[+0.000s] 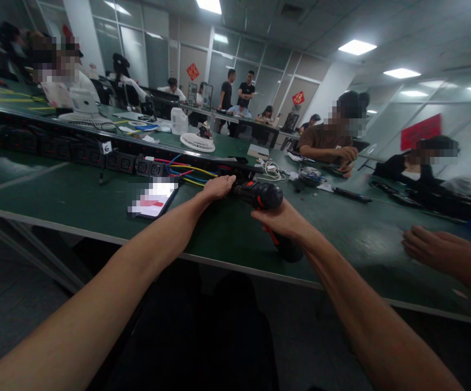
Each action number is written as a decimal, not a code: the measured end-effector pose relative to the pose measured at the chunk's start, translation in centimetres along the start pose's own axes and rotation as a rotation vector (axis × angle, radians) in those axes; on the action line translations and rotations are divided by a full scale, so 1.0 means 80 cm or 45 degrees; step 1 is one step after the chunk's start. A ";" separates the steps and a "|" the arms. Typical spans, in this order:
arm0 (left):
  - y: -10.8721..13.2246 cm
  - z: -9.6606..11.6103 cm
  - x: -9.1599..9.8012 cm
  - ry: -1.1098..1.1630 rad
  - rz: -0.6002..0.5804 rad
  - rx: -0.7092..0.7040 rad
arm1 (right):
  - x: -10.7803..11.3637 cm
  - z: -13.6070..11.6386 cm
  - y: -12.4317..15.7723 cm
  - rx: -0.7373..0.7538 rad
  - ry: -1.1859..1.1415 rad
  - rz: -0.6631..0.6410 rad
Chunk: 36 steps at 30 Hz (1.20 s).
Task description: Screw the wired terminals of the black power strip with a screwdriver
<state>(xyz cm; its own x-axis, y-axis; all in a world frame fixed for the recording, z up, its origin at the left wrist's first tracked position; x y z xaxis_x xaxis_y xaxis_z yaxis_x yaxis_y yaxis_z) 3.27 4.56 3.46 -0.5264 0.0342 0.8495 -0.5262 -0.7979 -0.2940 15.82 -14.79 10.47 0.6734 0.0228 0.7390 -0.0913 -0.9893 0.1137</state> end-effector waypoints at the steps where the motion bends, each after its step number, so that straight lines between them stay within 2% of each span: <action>1: 0.000 0.000 0.000 0.003 0.000 -0.003 | 0.000 0.000 0.000 0.000 0.000 0.000; 11: 0.001 0.001 0.000 -0.066 0.004 0.001 | -0.001 0.004 -0.003 0.027 -0.020 0.001; 36: 0.001 0.001 0.000 -0.016 0.005 -0.007 | -0.002 0.000 -0.001 0.025 -0.010 0.007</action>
<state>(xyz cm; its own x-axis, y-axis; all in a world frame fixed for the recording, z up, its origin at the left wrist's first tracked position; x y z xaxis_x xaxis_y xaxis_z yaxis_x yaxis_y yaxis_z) 3.28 4.43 3.51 -0.5201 0.0237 0.8538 -0.5279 -0.7947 -0.2996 15.74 -14.74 10.35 0.6784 0.0164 0.7345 -0.0805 -0.9921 0.0965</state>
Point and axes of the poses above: each hand's wrist, its own y-axis away from the middle knuckle, its own x-axis out of the back of the hand, z = x × y, the point moved 6 cm from there along -y, towards the middle knuckle, and after that the axes turned 10 degrees about -x, right-handed, at the moved point
